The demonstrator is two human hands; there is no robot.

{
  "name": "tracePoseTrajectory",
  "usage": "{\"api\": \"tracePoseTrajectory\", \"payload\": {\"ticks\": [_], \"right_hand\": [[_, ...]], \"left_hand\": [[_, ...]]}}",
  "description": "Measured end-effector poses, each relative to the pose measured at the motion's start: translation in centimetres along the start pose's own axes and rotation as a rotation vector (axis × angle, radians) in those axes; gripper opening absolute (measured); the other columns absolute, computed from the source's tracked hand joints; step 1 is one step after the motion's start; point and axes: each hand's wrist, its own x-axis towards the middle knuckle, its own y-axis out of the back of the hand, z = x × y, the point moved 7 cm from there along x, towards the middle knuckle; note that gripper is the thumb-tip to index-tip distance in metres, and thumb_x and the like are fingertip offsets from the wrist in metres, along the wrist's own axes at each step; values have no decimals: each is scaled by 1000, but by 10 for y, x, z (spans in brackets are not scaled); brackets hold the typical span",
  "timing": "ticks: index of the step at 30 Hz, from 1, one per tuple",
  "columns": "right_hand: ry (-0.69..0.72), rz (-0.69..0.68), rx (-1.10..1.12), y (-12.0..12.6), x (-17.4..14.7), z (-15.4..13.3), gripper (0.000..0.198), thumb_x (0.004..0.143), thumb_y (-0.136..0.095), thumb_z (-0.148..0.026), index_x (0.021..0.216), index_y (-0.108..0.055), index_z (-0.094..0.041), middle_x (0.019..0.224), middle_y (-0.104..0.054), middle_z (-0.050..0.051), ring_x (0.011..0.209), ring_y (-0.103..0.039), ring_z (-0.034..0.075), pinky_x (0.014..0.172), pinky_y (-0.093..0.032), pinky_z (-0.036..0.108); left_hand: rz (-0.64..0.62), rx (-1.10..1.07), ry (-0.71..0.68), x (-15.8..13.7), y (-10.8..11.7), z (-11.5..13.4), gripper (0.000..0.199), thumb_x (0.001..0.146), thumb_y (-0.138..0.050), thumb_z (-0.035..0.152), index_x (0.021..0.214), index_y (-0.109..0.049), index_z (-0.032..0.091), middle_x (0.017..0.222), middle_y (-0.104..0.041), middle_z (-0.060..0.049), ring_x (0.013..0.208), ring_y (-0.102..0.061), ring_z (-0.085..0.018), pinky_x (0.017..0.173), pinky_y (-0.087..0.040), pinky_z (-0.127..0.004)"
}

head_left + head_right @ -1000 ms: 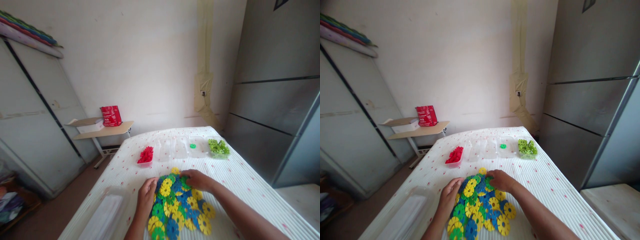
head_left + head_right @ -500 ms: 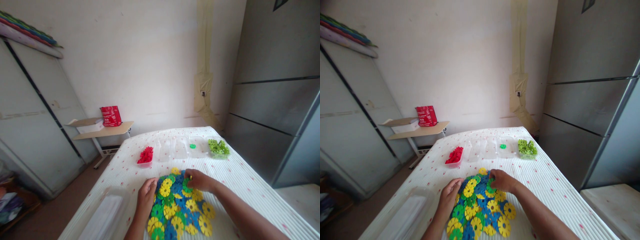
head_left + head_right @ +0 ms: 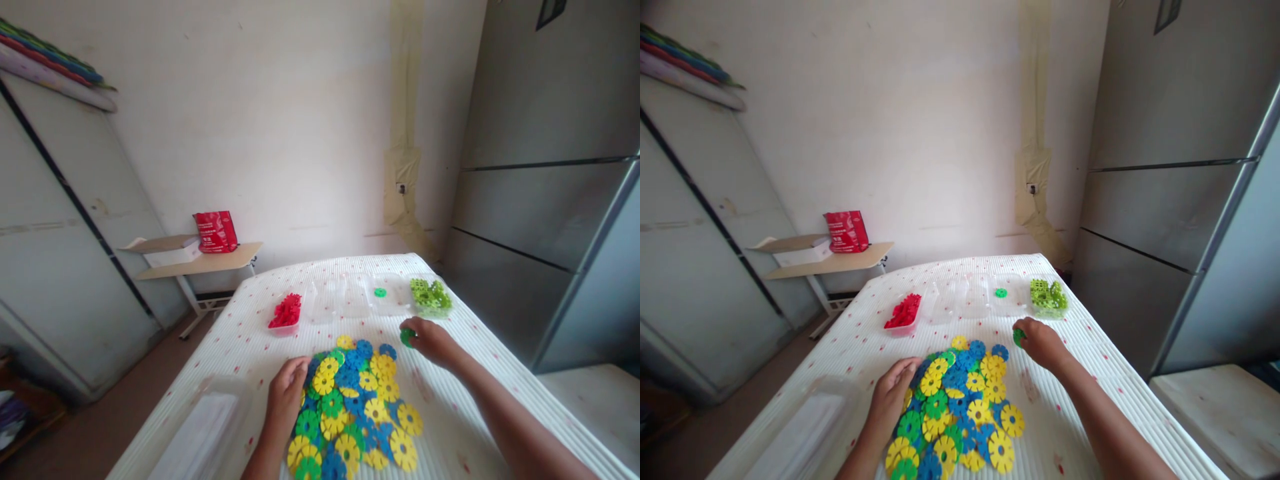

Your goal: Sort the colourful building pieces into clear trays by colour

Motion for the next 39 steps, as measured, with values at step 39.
{"api": "tracePoseTrajectory", "payload": {"ticks": [39], "right_hand": [[-27, 153, 177, 10, 8, 8, 16, 70, -56, -17, 82, -67, -18, 73, -68, 1, 65, -60, 14, 59, -39, 21]], "left_hand": [[-14, 20, -27, 3, -1, -8, 41, 74, -56, 50, 91, -69, 15, 96, -71, -10, 93, -64, -27, 87, -48, -38]]}}
